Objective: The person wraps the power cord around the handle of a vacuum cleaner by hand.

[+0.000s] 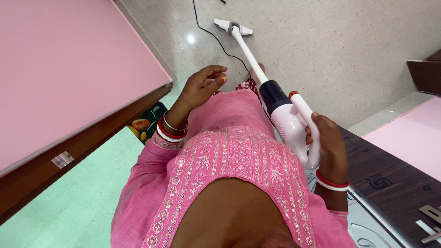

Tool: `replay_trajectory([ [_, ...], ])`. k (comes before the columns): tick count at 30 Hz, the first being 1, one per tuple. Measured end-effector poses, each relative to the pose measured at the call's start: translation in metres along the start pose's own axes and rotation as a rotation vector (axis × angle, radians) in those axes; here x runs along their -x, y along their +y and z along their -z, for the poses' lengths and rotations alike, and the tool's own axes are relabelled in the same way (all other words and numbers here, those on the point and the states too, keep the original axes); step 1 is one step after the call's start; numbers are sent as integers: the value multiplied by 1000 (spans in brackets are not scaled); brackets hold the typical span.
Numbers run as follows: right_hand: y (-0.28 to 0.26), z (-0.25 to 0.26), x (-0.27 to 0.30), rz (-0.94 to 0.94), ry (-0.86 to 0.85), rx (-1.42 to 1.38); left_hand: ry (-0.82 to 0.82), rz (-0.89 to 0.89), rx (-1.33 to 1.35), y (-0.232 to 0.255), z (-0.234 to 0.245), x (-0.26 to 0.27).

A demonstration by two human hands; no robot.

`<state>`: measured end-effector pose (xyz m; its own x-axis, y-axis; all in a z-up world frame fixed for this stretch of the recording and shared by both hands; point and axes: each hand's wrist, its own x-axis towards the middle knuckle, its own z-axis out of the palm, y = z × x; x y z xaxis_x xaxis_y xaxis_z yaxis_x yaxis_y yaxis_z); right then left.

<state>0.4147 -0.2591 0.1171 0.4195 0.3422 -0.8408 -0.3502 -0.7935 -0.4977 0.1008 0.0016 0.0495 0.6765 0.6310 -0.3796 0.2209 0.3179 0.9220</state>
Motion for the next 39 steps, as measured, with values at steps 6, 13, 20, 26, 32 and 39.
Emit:
replay_trajectory([
  [6, -54, 29, 28, 103, 93, -108, 86, -177, -163, 19, -20, -69],
  [13, -108, 91, -26, 275, 96, -22, 143, -90, -202, 35, -78, -145],
  [20, -147, 156, -119, 334, 33, -87, 55, -1, -218, 49, -147, -193],
  [26, -233, 141, -106, 458, -5, -80, -88, -33, -200, 62, -178, -229],
  [32, -321, 95, -120, 583, -129, -103, -244, -55, -241, 74, -174, -285],
  [39, -440, 30, -210, 587, -277, -10, -309, -258, -285, 100, -130, -391],
])
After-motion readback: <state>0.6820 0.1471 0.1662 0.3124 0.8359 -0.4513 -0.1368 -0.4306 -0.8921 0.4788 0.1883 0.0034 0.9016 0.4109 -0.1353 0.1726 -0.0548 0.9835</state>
